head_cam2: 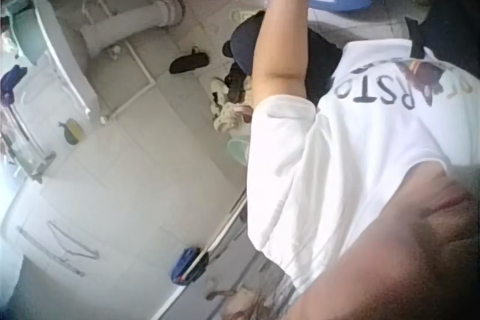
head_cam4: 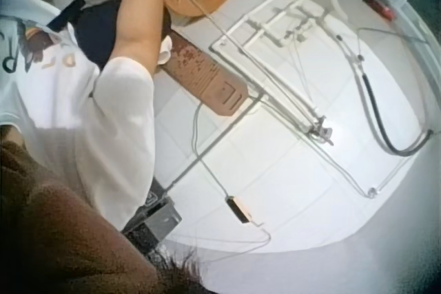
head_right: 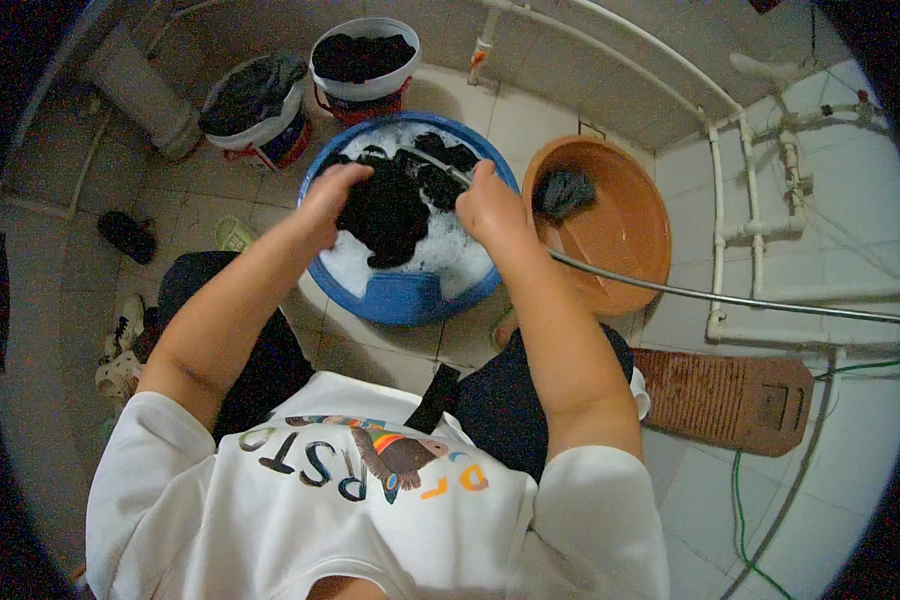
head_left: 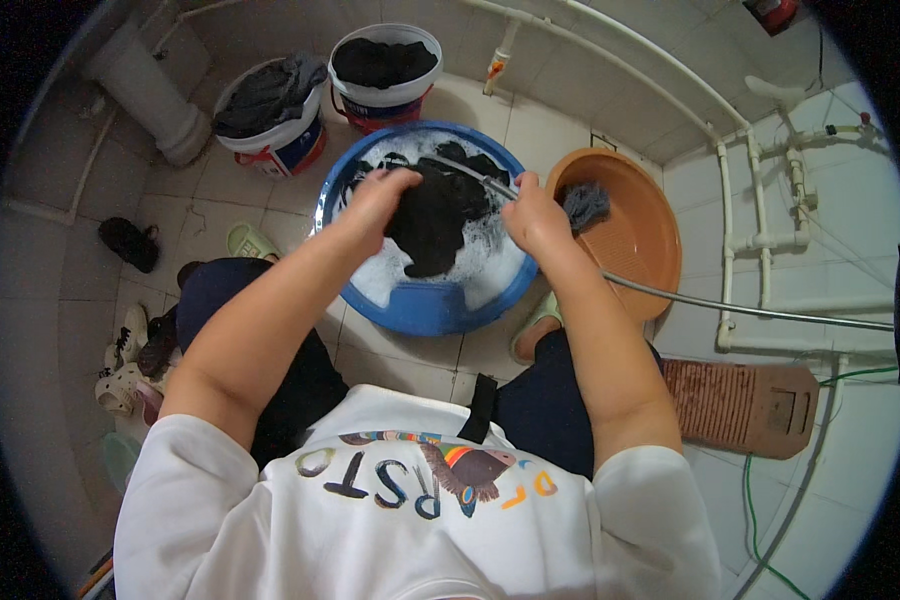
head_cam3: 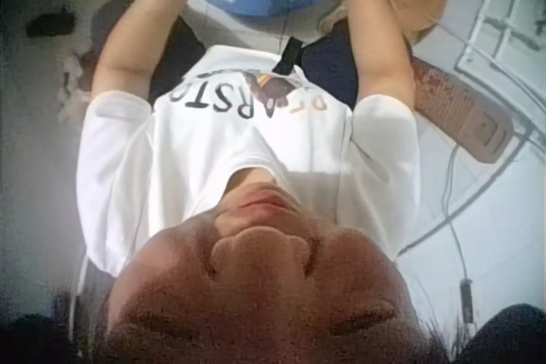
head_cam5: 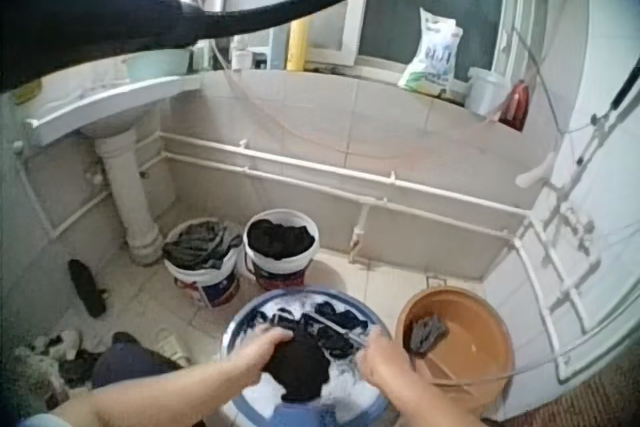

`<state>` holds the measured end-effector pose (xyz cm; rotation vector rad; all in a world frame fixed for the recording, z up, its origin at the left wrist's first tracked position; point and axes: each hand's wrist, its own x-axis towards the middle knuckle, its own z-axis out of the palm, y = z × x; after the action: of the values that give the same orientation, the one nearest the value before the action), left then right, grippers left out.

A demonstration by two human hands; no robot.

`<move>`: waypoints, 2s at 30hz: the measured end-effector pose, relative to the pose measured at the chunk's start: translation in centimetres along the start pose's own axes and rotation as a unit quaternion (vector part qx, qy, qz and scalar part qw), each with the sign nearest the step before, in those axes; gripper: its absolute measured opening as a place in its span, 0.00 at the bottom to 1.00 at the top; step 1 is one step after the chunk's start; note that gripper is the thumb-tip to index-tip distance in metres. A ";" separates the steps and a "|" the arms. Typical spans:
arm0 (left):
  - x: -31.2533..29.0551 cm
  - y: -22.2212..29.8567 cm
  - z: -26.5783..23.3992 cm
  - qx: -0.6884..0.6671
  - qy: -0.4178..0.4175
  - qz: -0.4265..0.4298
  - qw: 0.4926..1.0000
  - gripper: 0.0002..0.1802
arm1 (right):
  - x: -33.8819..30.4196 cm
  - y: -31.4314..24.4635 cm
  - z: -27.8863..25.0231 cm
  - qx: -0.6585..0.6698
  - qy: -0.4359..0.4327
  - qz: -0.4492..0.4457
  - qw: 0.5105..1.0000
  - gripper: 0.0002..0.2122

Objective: The person hand-washes dark clothes in a blue basin filled with soapy water, then rinses them using a handheld shower hose. They transfer the clothes to a brown basin and continue rinsing and wringing them by hand.

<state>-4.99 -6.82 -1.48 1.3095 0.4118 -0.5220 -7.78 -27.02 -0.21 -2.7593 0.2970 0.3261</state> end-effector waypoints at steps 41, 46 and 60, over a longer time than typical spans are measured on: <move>4.6 -8.0 4.9 0.117 -0.178 -0.115 0.970 0.18 | -5.5 -2.2 0.6 -0.058 -0.076 -0.100 0.990 0.14; 4.5 -7.6 4.9 0.101 -0.184 -0.161 0.964 0.14 | -6.9 1.8 -8.9 0.111 0.098 -0.091 0.985 0.15; 3.5 -5.9 3.5 0.123 -0.141 -0.240 0.953 0.15 | -8.7 32.9 5.2 0.712 0.410 0.248 0.514 0.08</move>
<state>-5.56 -11.74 -7.36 1.3468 0.4359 -1.1855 -25.08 -53.96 -12.91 -0.8828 0.9944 -0.8249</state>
